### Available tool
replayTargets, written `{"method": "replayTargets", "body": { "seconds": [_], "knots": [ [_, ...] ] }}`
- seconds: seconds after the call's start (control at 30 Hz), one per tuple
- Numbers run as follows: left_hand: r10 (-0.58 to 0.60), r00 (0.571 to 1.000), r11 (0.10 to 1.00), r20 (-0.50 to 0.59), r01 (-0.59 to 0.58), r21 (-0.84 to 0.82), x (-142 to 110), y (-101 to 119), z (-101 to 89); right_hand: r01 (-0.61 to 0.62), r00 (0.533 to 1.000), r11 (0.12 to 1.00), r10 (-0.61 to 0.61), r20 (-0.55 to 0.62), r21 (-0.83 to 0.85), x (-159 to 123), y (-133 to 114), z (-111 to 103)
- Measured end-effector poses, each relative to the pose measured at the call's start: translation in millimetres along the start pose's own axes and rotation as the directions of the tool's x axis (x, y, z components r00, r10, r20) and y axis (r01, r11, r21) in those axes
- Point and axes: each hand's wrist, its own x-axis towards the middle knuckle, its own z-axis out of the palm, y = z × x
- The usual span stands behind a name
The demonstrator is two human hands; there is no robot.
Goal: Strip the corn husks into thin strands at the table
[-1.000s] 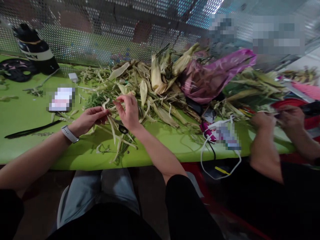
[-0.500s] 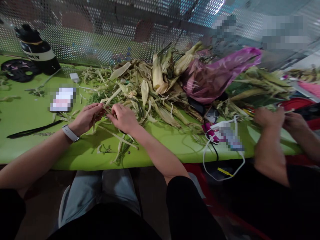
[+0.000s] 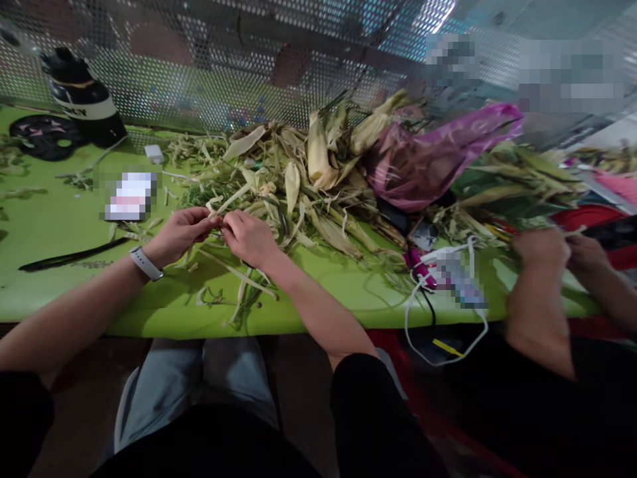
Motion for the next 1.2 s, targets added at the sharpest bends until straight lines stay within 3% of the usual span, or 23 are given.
{"method": "replayTargets", "body": {
  "seconds": [0.37,0.53,0.67,0.8,0.87,1.03,1.2],
  "knots": [
    [0.006,0.997,0.999,-0.072,-0.003,0.046,1,0,-0.4,-0.084,0.988,0.92,0.026,0.155,0.383,4,0,-11],
    [-0.01,1.0,0.994,0.027,0.013,-0.111,1,3,-1.7,-0.215,0.976,0.885,0.207,0.066,0.412,4,7,-9],
    [-0.009,0.998,0.987,0.056,0.018,-0.159,1,3,-1.3,-0.277,0.95,0.807,0.311,0.023,0.521,6,11,-5],
    [0.002,0.997,0.992,0.073,0.007,-0.126,-1,3,1.3,-0.241,0.969,0.724,0.221,0.114,0.646,7,6,0],
    [-0.006,0.997,0.995,0.071,0.013,-0.1,-2,4,2.5,-0.196,0.979,0.773,0.189,0.075,0.604,7,5,3],
    [-0.055,0.998,0.997,0.033,0.056,-0.045,-3,5,5.0,-0.1,0.991,0.952,0.12,-0.055,0.289,5,12,13],
    [-0.044,0.999,0.993,0.004,0.043,0.113,-4,6,6.6,-0.082,0.988,0.995,0.089,-0.128,0.055,3,13,15]
  ]
}}
